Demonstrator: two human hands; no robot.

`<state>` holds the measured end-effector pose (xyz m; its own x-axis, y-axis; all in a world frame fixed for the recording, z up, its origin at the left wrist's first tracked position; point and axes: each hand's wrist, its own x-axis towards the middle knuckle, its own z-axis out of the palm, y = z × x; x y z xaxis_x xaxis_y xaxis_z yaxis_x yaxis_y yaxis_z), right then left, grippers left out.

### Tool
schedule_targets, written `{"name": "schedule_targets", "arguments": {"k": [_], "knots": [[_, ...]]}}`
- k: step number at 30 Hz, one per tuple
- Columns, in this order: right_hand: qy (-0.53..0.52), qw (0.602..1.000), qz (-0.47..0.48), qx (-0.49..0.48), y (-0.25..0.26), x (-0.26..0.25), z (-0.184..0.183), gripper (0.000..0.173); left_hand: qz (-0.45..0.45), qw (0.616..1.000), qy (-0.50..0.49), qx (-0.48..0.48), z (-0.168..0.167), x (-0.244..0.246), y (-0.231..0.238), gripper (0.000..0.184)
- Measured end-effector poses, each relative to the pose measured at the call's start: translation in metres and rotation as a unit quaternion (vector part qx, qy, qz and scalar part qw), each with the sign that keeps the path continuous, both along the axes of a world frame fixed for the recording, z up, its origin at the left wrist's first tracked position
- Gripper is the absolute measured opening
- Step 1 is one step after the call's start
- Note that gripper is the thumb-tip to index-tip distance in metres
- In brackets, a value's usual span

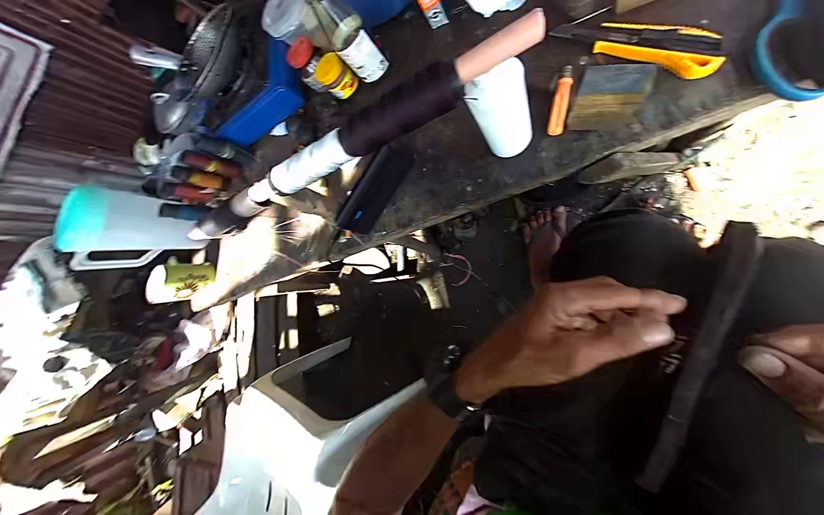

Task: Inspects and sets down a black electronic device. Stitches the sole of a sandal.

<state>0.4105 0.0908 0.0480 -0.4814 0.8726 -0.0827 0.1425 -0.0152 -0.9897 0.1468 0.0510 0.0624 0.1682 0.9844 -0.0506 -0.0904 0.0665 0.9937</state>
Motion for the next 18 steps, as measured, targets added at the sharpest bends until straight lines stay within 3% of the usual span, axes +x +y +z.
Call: {"name": "schedule_targets", "arguments": {"k": [2,3,5,6,8,11,18], "knots": [[-0.059,0.997,-0.034,-0.026,-0.003,0.030,0.013,0.027,0.099,0.993,0.008,-0.067,-0.007,-0.017,-0.012,0.029],[-0.089,0.994,-0.061,-0.023,-0.005,0.048,0.015,0.034,0.144,0.985,0.068,-0.070,-0.015,-0.022,-0.019,0.029],[-0.139,0.986,-0.089,-0.011,-0.009,0.072,0.018,0.047,0.178,0.960,0.217,-0.015,-0.024,-0.016,-0.034,0.031],[-0.142,0.985,-0.093,-0.002,-0.013,0.078,0.018,0.050,0.174,0.954,0.243,0.017,-0.023,-0.003,-0.043,0.035],[-0.092,0.992,-0.084,0.023,-0.025,0.074,0.013,0.045,0.146,0.958,0.242,0.048,-0.015,0.034,-0.059,0.038],[-0.034,0.997,-0.032,0.066,-0.037,0.049,0.006,0.034,0.110,0.954,0.274,0.055,-0.014,0.077,-0.062,0.057],[-0.109,0.984,-0.033,0.134,-0.042,0.011,-0.003,0.028,0.128,0.970,0.205,0.033,-0.016,0.069,-0.044,0.037]]}}
